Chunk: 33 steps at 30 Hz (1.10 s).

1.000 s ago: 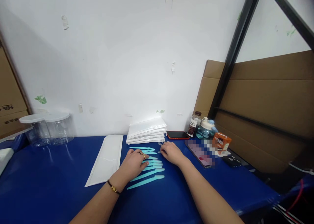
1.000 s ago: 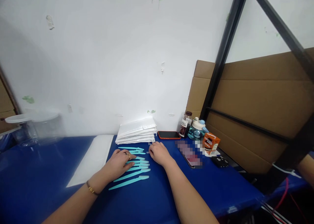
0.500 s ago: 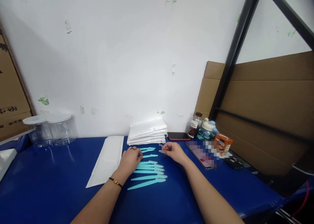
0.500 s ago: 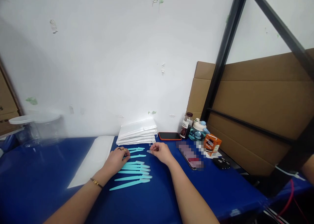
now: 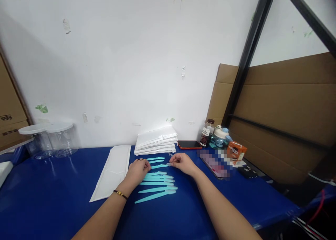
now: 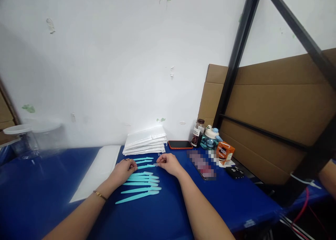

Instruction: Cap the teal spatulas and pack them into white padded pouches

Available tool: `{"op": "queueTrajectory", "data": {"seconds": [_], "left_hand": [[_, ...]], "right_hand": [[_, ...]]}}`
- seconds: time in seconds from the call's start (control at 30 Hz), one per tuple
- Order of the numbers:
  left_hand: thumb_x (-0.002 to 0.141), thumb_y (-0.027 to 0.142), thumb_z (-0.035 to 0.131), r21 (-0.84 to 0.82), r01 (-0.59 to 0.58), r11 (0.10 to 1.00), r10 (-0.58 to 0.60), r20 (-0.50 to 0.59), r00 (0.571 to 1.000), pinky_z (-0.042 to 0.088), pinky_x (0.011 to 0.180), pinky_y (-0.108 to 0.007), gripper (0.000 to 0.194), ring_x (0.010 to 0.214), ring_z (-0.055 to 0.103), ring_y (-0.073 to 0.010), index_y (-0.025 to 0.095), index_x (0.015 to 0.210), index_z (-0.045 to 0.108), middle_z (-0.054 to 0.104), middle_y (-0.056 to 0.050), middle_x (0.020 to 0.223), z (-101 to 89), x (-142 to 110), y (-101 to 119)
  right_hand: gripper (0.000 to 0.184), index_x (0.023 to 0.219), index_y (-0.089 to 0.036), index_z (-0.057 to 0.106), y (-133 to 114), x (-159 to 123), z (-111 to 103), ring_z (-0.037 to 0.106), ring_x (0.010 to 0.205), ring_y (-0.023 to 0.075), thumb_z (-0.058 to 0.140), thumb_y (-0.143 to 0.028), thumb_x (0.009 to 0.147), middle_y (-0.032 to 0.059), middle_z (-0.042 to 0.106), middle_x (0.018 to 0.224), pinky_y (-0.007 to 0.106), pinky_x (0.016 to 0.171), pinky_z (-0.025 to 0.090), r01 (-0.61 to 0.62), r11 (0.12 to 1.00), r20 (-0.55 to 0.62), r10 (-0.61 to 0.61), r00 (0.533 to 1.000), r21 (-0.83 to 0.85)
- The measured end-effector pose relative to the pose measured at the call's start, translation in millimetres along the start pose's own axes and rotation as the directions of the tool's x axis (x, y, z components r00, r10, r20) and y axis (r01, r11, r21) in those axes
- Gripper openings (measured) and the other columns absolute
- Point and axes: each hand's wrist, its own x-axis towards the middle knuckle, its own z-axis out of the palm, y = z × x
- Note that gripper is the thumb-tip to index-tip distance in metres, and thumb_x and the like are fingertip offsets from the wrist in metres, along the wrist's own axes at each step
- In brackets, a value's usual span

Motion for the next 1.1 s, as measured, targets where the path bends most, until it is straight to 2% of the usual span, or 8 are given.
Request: {"op": "queueTrajectory", "data": {"seconds": [0.27, 0.33, 0.47, 0.63, 0.73, 0.87, 1.0, 1.1], "left_hand": [[0.076, 0.036, 0.052, -0.089, -0.073, 0.993, 0.080, 0.089, 0.993, 0.036, 0.061, -0.023, 0.017, 0.074, 0.056, -0.0144, 0.023, 0.077, 0.063, 0.063, 0.002, 0.074, -3.1, -4, 5], [0.077, 0.038, 0.051, -0.062, -0.087, 0.994, 0.093, 0.089, 0.992, 0.037, 0.065, -0.024, 0.019, 0.079, 0.056, -0.0156, 0.024, 0.078, 0.064, 0.064, 0.001, 0.077, -5.6, -6, 7], [0.079, 0.035, 0.050, 0.080, -0.074, 0.994, 0.078, -0.047, 0.996, 0.038, 0.079, -0.029, 0.026, 0.099, 0.051, -0.0209, 0.025, 0.099, 0.063, 0.062, -0.003, 0.101, -6.1, -6, 6], [0.080, 0.033, 0.051, 0.142, -0.034, 0.989, 0.042, -0.057, 0.997, 0.037, 0.082, -0.032, 0.022, 0.102, 0.049, -0.0223, 0.025, 0.096, 0.063, 0.061, -0.004, 0.102, -5.9, -5, 4], [0.078, 0.032, 0.053, 0.132, -0.020, 0.991, 0.025, -0.038, 0.999, 0.038, 0.078, -0.032, 0.014, 0.098, 0.051, -0.0219, 0.025, 0.084, 0.064, 0.062, -0.002, 0.093, -8.9, -6, 6], [0.077, 0.033, 0.053, 0.113, -0.013, 0.993, 0.016, -0.025, 1.000, 0.038, 0.076, -0.031, 0.016, 0.096, 0.051, -0.0215, 0.027, 0.088, 0.063, 0.063, -0.001, 0.091, -10.8, -6, 7], [0.076, 0.030, 0.054, 0.092, -0.005, 0.996, 0.007, -0.022, 1.000, 0.037, 0.075, -0.030, 0.011, 0.095, 0.052, -0.0207, 0.025, 0.079, 0.064, 0.063, -0.001, 0.090, -7.9, -4, 3], [0.076, 0.028, 0.055, 0.067, 0.003, 0.998, -0.002, -0.015, 1.000, 0.038, 0.074, -0.029, 0.010, 0.091, 0.053, -0.0196, 0.024, 0.078, 0.063, 0.063, -0.001, 0.088, -5.7, -3, 0]], "right_hand": [[0.021, 0.081, -0.014, 0.068, -11, -3, 3, 0.057, 0.061, 0.0127, 0.066, -0.030, 0.068, 0.0017, 0.064, 0.066, 0.023, 0.060, 0.043, 0.019, 0.994, 0.120, -0.032, 0.992, 0.106], [0.020, 0.084, -0.015, 0.068, -9, -2, -4, 0.058, 0.065, 0.0143, 0.062, -0.030, 0.072, 0.0028, 0.066, 0.072, 0.025, 0.063, 0.044, 0.046, 0.999, 0.005, -0.046, 0.999, -0.010], [0.024, 0.094, -0.017, 0.067, 2, 2, -16, 0.059, 0.081, 0.0185, 0.054, -0.019, 0.074, 0.0062, 0.067, 0.091, 0.029, 0.075, 0.044, 0.003, 0.932, -0.226, -0.091, 0.970, -0.364], [0.023, 0.097, -0.018, 0.067, 6, 11, -6, 0.055, 0.095, 0.0208, 0.053, -0.025, 0.080, 0.0074, 0.064, 0.097, 0.029, 0.083, 0.041, 0.033, 0.810, -0.119, -0.126, 0.985, -0.585], [0.018, 0.087, -0.017, 0.068, 0, 15, 4, 0.056, 0.089, 0.0201, 0.051, -0.022, 0.081, 0.0087, 0.063, 0.093, 0.027, 0.078, 0.041, 0.024, 0.716, -0.073, -0.105, 0.992, -0.697], [0.023, 0.089, -0.015, 0.066, -8, 12, 9, 0.058, 0.080, 0.0195, 0.048, -0.009, 0.076, 0.0114, 0.062, 0.091, 0.026, 0.069, 0.040, -0.023, 0.608, -0.054, -0.033, 0.998, -0.794], [0.036, 0.097, -0.020, 0.065, -10, 8, 9, 0.057, 0.075, 0.0149, 0.049, -0.004, 0.069, 0.0061, 0.061, 0.093, 0.024, 0.068, 0.040, 0.055, 0.747, -0.032, -0.102, 0.994, -0.662], [0.025, 0.087, -0.018, 0.066, -5, 9, 8, 0.056, 0.064, 0.0123, 0.048, -0.011, 0.071, 0.0028, 0.062, 0.076, 0.023, 0.062, 0.043, 0.011, 0.946, -0.068, -0.035, 0.997, -0.324]]}}
